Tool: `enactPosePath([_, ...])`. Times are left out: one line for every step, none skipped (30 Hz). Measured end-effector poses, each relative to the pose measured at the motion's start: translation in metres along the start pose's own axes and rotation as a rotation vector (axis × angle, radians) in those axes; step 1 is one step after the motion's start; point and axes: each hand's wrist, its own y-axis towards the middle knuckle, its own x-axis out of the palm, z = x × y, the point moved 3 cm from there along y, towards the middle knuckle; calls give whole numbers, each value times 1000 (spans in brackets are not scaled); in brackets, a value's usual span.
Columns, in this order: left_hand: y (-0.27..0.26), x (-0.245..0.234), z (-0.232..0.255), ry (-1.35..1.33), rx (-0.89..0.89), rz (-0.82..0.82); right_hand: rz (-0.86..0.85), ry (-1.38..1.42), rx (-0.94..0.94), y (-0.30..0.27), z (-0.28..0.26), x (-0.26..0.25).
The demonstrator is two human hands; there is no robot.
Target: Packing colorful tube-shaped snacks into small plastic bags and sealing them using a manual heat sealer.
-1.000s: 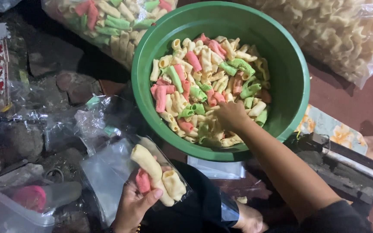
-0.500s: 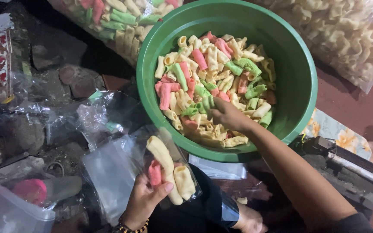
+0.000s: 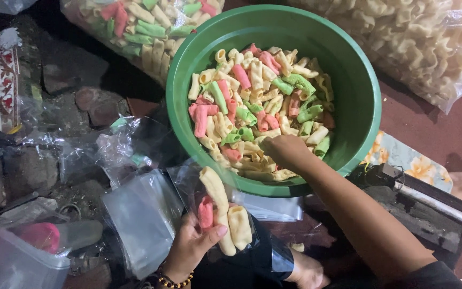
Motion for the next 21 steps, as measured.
enactPosePath([0, 0, -2, 39, 14, 1, 36, -71, -62, 3, 6, 10])
enactPosePath([0, -1, -4, 79, 28, 2, 72, -143, -125, 6, 11, 19])
enactPosePath([0, 0, -4, 79, 30, 3, 73, -144, -126, 7, 11, 19])
enactPosePath([0, 0, -6, 64, -5, 12, 36, -155, -114, 8, 11, 19])
enactPosePath([-1, 0, -8, 49, -41, 21, -2, -165, -101, 9, 12, 20])
enactPosePath([-1, 1, -7, 50, -41, 20, -2, -165, -100, 12, 14, 27])
enactPosePath([0, 2, -6, 73, -35, 10, -32, -218, -86, 16, 18, 34])
enactPosePath([0, 3, -4, 95, -28, -1, -62, -272, -72, 20, 21, 41])
enactPosePath([1, 4, -3, 95, -26, -1, -61, -273, -71, 18, 21, 41])
enactPosePath([1, 4, -1, 119, -15, -5, -49, -232, -48, 16, 22, 40])
enactPosePath([1, 5, 1, 143, -5, -7, -38, -190, -25, 13, 23, 40])
enactPosePath([0, 4, 0, 142, -5, -7, -39, -191, -25, 14, 23, 44])
enactPosePath([0, 4, -1, 123, -12, -7, 7, -226, -58, 13, 23, 46])
enactPosePath([0, 4, -2, 105, -20, -8, 52, -261, -91, 13, 22, 48])
enactPosePath([0, 3, -5, 104, -21, -9, 51, -261, -90, 12, 22, 47])
enactPosePath([0, 2, -8, 78, -14, -9, 54, -203, -78, 10, 21, 46])
enactPosePath([-1, 0, -11, 53, -6, -7, 56, -144, -67, 9, 21, 46])
enactPosePath([-1, -1, -12, 52, -6, -6, 55, -145, -67, 11, 21, 47])
enactPosePath([-1, -1, -13, 46, -15, -10, 33, -191, -62, 12, 22, 49])
enactPosePath([-1, -2, -14, 40, -24, -14, 12, -237, -56, 13, 22, 51])
enactPosePath([0, -1, -14, 40, -25, -15, 11, -237, -54, 13, 22, 50])
